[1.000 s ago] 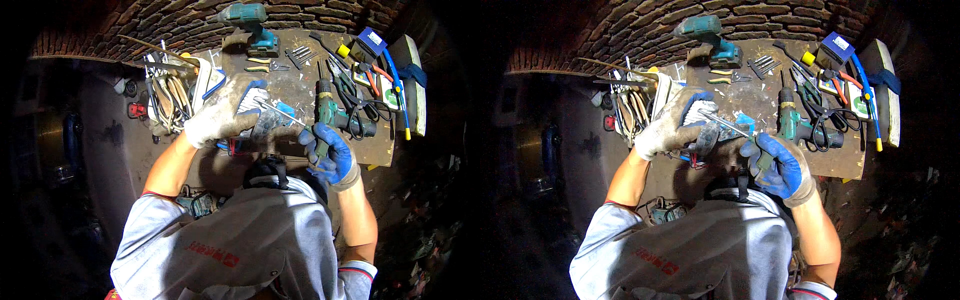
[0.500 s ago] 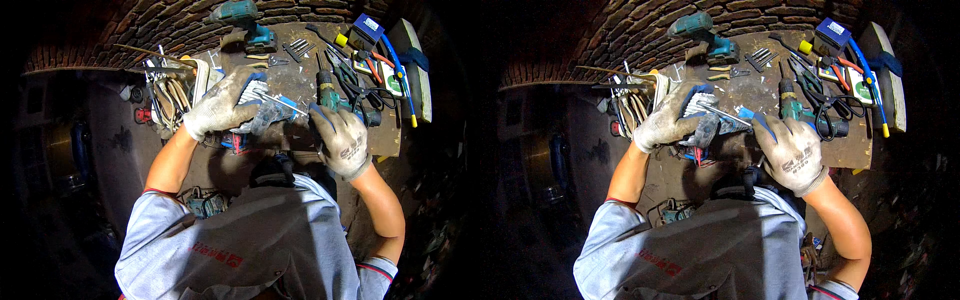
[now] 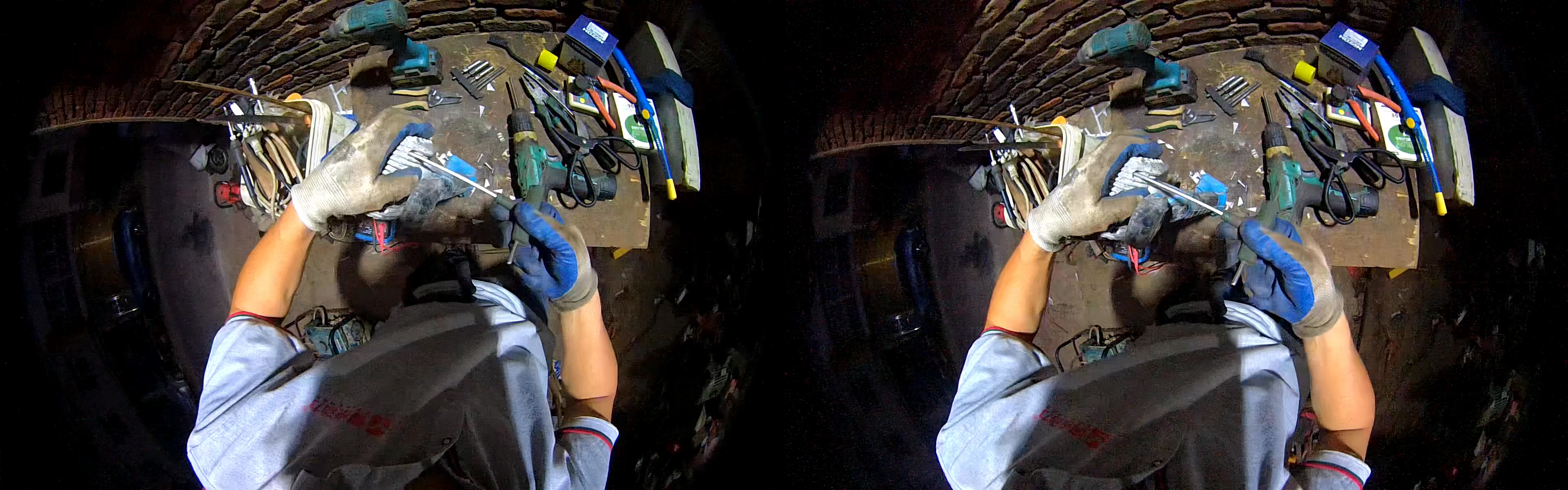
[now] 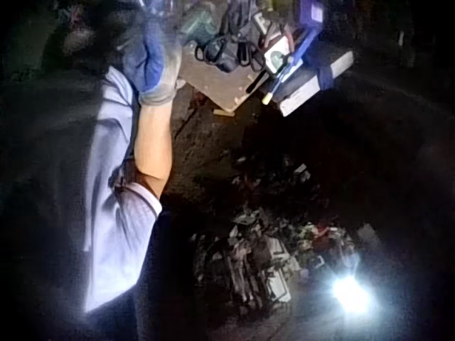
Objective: The person disassembles a handheld power tool, likely a jigsaw, on a cluttered workbench. They use a screwdriver to remove screws and separate the casing, then use a multimeter to test internal components. The person also uses a brush to clean the device's interior and continues to manipulate the internal parts with their hands.
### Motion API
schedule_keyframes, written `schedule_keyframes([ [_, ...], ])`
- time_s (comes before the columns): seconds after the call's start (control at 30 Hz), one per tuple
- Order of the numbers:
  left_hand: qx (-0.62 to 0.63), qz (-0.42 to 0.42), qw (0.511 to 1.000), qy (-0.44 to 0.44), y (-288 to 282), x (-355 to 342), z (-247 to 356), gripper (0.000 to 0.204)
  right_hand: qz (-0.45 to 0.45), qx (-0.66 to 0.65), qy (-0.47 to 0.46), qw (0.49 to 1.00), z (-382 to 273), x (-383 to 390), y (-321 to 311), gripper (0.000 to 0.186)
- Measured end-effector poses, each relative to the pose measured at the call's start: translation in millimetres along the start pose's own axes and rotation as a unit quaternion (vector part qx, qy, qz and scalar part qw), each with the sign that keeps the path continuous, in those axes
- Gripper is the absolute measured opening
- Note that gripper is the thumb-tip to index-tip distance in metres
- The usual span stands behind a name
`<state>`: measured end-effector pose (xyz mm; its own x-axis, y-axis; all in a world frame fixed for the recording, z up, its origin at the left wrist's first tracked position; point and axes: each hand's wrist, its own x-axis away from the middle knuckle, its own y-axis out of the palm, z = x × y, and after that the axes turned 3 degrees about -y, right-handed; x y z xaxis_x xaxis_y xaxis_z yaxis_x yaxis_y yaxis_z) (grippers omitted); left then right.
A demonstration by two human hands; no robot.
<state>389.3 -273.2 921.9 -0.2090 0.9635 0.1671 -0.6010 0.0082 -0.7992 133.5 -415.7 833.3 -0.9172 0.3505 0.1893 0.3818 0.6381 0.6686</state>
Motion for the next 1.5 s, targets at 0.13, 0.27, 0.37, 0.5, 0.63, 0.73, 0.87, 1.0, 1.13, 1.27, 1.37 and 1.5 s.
schedule_keyframes([
  [0.13, -0.046, 0.012, 0.999, 0.02, 3, -1, -3, 0.062, 0.104, 0.279, 0.078, 0.951, -9, 10, 23, 0.032],
  [0.27, -0.035, -0.007, 0.999, 0.014, 1, -7, -3, 0.062, -0.012, 0.689, -0.322, 0.649, -5, 10, 6, 0.059],
  [0.37, -0.029, -0.003, 0.999, 0.016, -1, -4, -4, 0.062, 0.002, 0.595, -0.302, 0.745, 3, 11, 9, 0.058],
  [0.5, -0.013, 0.001, 1.0, 0.006, -1, 1, -4, 0.059, 0.23, 0.161, -0.113, 0.953, 18, 20, 26, 0.044],
  [0.63, 0.005, 0.005, 1.0, -0.005, 0, -1, -6, 0.058, 0.134, -0.375, 0.088, 0.913, 42, 14, 3, 0.06],
  [0.73, 0.007, -0.004, 1.0, 0.016, 2, -4, -5, 0.06, 0.103, -0.47, 0.184, 0.857, 40, 6, 13, 0.041],
  [0.87, -0.023, -0.006, 0.999, 0.026, 6, -3, -10, 0.062, 0.071, -0.315, 0.217, 0.921, 19, -5, 21, 0.028],
  [1.0, -0.022, -0.02, 0.999, 0.028, 1, -9, -8, 0.06, -0.104, 0.128, -0.034, 0.986, 27, -14, 11, 0.029],
  [1.13, -0.028, -0.032, 0.998, 0.037, -2, -16, -13, 0.061, -0.087, 0.474, -0.205, 0.852, 6, -20, 21, 0.038],
  [1.27, -0.029, -0.043, 0.998, 0.046, -6, -13, -10, 0.057, -0.196, 0.705, -0.234, 0.64, -24, -30, 12, 0.04],
  [1.37, 0.007, -0.047, 0.998, 0.049, -9, -18, -9, 0.05, -0.121, 0.676, -0.239, 0.686, -25, -22, 13, 0.045],
  [1.5, 0.025, -0.05, 0.998, 0.032, -7, -14, -10, 0.048, -0.029, 0.639, -0.154, 0.753, -11, -5, 23, 0.052],
])
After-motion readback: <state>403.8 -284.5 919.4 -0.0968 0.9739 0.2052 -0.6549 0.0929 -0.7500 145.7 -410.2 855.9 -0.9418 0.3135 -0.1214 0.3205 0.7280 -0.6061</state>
